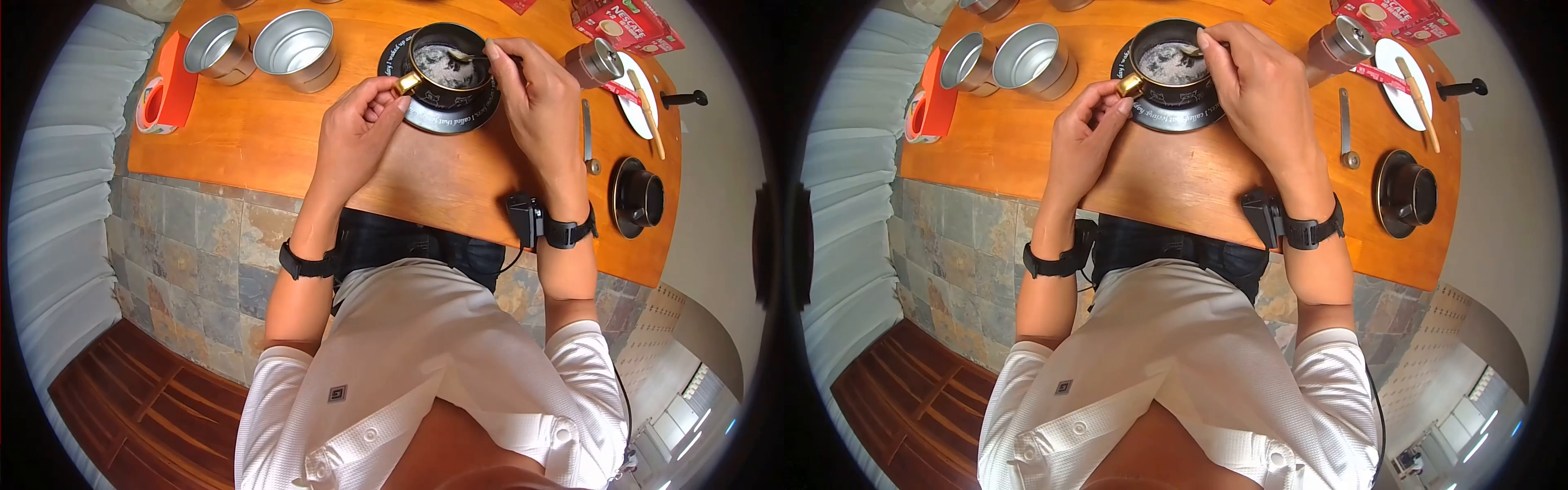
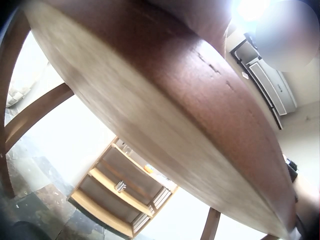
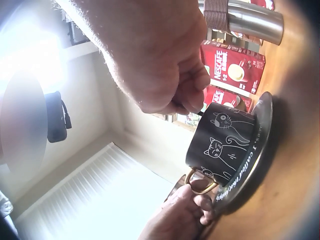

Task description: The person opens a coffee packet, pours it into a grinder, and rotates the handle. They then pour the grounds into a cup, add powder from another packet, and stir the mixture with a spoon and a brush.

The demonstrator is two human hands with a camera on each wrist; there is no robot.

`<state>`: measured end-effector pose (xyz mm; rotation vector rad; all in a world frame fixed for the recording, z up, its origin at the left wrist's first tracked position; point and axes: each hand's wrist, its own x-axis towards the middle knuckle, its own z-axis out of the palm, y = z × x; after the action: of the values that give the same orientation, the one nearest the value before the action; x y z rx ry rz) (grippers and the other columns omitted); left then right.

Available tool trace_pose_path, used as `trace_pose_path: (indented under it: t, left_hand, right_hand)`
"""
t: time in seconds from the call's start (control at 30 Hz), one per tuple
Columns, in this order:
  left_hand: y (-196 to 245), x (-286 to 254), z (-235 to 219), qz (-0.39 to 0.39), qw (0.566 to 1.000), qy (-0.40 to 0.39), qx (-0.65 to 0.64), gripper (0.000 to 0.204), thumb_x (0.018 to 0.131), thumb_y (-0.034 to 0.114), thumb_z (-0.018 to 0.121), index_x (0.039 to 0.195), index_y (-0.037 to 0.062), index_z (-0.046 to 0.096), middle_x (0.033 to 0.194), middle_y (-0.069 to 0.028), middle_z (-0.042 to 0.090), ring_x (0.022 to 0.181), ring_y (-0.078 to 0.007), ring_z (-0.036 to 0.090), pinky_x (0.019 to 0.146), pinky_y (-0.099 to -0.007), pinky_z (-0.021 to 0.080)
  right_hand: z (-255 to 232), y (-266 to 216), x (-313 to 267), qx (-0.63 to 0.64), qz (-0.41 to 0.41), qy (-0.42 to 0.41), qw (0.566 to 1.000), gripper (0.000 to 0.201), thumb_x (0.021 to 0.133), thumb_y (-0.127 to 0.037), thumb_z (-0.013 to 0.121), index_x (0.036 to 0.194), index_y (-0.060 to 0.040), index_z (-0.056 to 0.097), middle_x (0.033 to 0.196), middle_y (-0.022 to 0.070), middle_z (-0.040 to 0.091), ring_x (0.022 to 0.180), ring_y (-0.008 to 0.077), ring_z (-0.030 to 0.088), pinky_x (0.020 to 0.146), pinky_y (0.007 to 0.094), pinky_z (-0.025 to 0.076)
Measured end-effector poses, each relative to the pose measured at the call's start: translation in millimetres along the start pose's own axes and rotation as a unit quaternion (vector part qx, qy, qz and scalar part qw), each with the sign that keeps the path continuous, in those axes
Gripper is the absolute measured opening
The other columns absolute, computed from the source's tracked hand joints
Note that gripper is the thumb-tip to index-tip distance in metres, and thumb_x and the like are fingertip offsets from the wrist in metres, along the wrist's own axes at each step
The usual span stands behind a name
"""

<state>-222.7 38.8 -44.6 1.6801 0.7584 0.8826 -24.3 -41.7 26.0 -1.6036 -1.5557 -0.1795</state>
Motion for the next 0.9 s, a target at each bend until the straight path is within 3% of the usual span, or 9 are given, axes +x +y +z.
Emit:
trace_pose_path:
  t: [0.13, 0.2, 0.23, 0.3, 0.43, 0.63, 0.7, 0.9]
  left_hand:
    - [2, 0, -1, 0.001, 1.0, -0.005, 0.0, 0.023, 0.092, 0.011, 0.073, 0.109, -0.0026, 0.067, 0.082, -0.0021, 0.063, 0.072, -0.0087, 0.055, 0.066, -0.0226, 0.047]
    - [1, 0, 0, 0.006, 1.0, 0.0, 0.01, 0.023, 0.092, 0.011, 0.073, 0.109, -0.0023, 0.067, 0.081, -0.002, 0.062, 0.071, -0.0086, 0.054, 0.066, -0.0227, 0.047]
    - [1, 0, 0, 0.01, 1.0, 0.003, 0.023, 0.023, 0.092, 0.012, 0.073, 0.109, -0.002, 0.067, 0.08, -0.0018, 0.062, 0.071, -0.0086, 0.054, 0.066, -0.0228, 0.047]
    - [2, 0, -1, 0.012, 1.0, 0.004, 0.019, 0.023, 0.092, 0.012, 0.073, 0.109, -0.0016, 0.067, 0.08, -0.0018, 0.062, 0.071, -0.0086, 0.054, 0.066, -0.0231, 0.047]
    - [1, 0, -1, 0.015, 1.0, 0.001, 0.018, 0.023, 0.092, 0.013, 0.073, 0.109, -0.0011, 0.067, 0.08, -0.0021, 0.063, 0.07, -0.0091, 0.055, 0.065, -0.0237, 0.048]
    - [2, 0, -2, 0.022, 0.999, -0.003, 0.027, 0.023, 0.092, 0.013, 0.073, 0.109, -0.0013, 0.067, 0.08, -0.0026, 0.064, 0.07, -0.0105, 0.056, 0.066, -0.0248, 0.049]
    - [3, 0, -2, 0.024, 0.999, -0.002, 0.024, 0.023, 0.092, 0.014, 0.073, 0.109, -0.0012, 0.067, 0.08, -0.0028, 0.064, 0.07, -0.0107, 0.056, 0.066, -0.025, 0.049]
    - [3, 0, -2, 0.021, 1.0, -0.001, 0.015, 0.023, 0.092, 0.014, 0.073, 0.109, -0.0009, 0.067, 0.08, -0.0032, 0.064, 0.071, -0.0109, 0.057, 0.067, -0.025, 0.049]
  right_hand:
    - [-7, -15, 3, -0.04, 0.021, -0.02, 0.999, 0.016, 0.096, -0.014, 0.066, 0.092, 0.0011, 0.066, 0.074, 0.0175, 0.064, 0.065, 0.0335, 0.064, 0.06, 0.0385, 0.05]
    - [-10, -23, 5, 0.007, 0.124, -0.046, 0.991, 0.016, 0.096, -0.015, 0.066, 0.093, 0.0006, 0.066, 0.072, 0.0178, 0.064, 0.065, 0.0345, 0.064, 0.059, 0.0388, 0.049]
    - [-10, -20, 5, 0.005, 0.121, -0.047, 0.991, 0.016, 0.096, -0.015, 0.066, 0.093, 0.0006, 0.066, 0.072, 0.0178, 0.064, 0.065, 0.0345, 0.064, 0.059, 0.0388, 0.049]
    - [-8, -9, 4, -0.031, 0.074, -0.034, 0.996, 0.02, 0.101, -0.017, 0.063, 0.098, 0.0014, 0.069, 0.074, 0.0063, 0.069, 0.063, 0.0097, 0.064, 0.059, 0.0254, 0.051]
    - [-4, -3, 6, -0.055, 0.026, -0.025, 0.998, 0.021, 0.102, -0.018, 0.062, 0.097, 0.0017, 0.068, 0.071, 0.0055, 0.069, 0.063, 0.0097, 0.065, 0.058, 0.0242, 0.051]
    - [-6, -20, 8, -0.066, 0.12, -0.064, 0.989, 0.025, 0.103, -0.022, 0.061, 0.096, 0.0013, 0.068, 0.068, 0.0049, 0.068, 0.059, 0.0098, 0.065, 0.055, 0.0241, 0.051]
    - [-4, -19, 10, 0.019, 0.127, 0.004, 0.992, 0.019, 0.099, -0.018, 0.064, 0.091, -0.0007, 0.066, 0.063, 0.0164, 0.06, 0.053, 0.0324, 0.061, 0.051, 0.0368, 0.046]
    - [0, -9, 11, -0.028, 0.053, -0.028, 0.998, 0.019, 0.099, -0.018, 0.064, 0.092, -0.0012, 0.066, 0.063, 0.0161, 0.06, 0.055, 0.031, 0.062, 0.052, 0.0356, 0.047]
